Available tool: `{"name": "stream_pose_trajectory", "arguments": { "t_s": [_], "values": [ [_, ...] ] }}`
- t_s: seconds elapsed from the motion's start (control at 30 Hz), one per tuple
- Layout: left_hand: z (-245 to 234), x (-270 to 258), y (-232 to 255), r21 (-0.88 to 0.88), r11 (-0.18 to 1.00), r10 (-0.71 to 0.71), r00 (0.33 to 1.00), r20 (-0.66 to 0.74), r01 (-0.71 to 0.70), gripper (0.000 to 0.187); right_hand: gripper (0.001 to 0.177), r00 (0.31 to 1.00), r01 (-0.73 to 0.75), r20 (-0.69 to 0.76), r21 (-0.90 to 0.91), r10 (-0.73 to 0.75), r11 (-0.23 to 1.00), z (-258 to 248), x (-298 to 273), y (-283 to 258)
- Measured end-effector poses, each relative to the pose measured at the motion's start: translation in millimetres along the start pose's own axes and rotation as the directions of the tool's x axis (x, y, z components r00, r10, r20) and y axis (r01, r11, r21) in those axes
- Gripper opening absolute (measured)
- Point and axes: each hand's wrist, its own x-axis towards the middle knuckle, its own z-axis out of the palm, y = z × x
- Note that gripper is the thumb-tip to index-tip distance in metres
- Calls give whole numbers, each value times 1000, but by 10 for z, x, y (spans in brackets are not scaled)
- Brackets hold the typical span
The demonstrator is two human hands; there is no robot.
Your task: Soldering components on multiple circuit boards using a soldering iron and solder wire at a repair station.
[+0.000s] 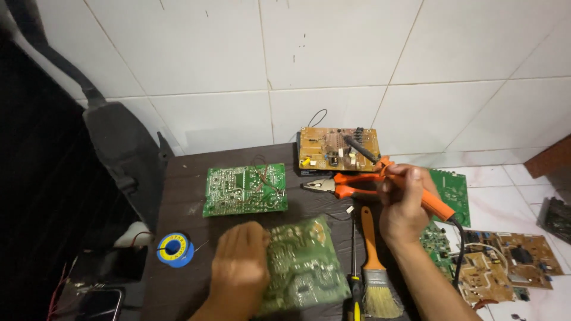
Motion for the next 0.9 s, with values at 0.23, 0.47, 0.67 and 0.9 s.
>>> {"name": "stream_pose_trajectory", "arguments": {
  "t_s": [0.23, 0.47, 0.67, 0.9],
  "values": [
    [-120, -46, 209, -193, 981, -18, 998, -55, 7, 8, 21, 988, -155, -26, -16, 155, 988, 40, -28, -80],
    [-363, 126, -51, -576, 816, -40, 999, 33, 52, 9, 16, 967, -254, 24, -17, 254, 967, 64, -69, -75],
    [-285, 9, -215, -597, 793, 69, 956, 284, 120, 27, 19, 964, -264, 10, -56, 265, 963, 98, -106, -60],
    [-334, 20, -265, -594, 793, 57, 955, 292, 135, 13, 18, 964, -263, 23, -81, 265, 961, 76, -95, -29]
  ]
}}
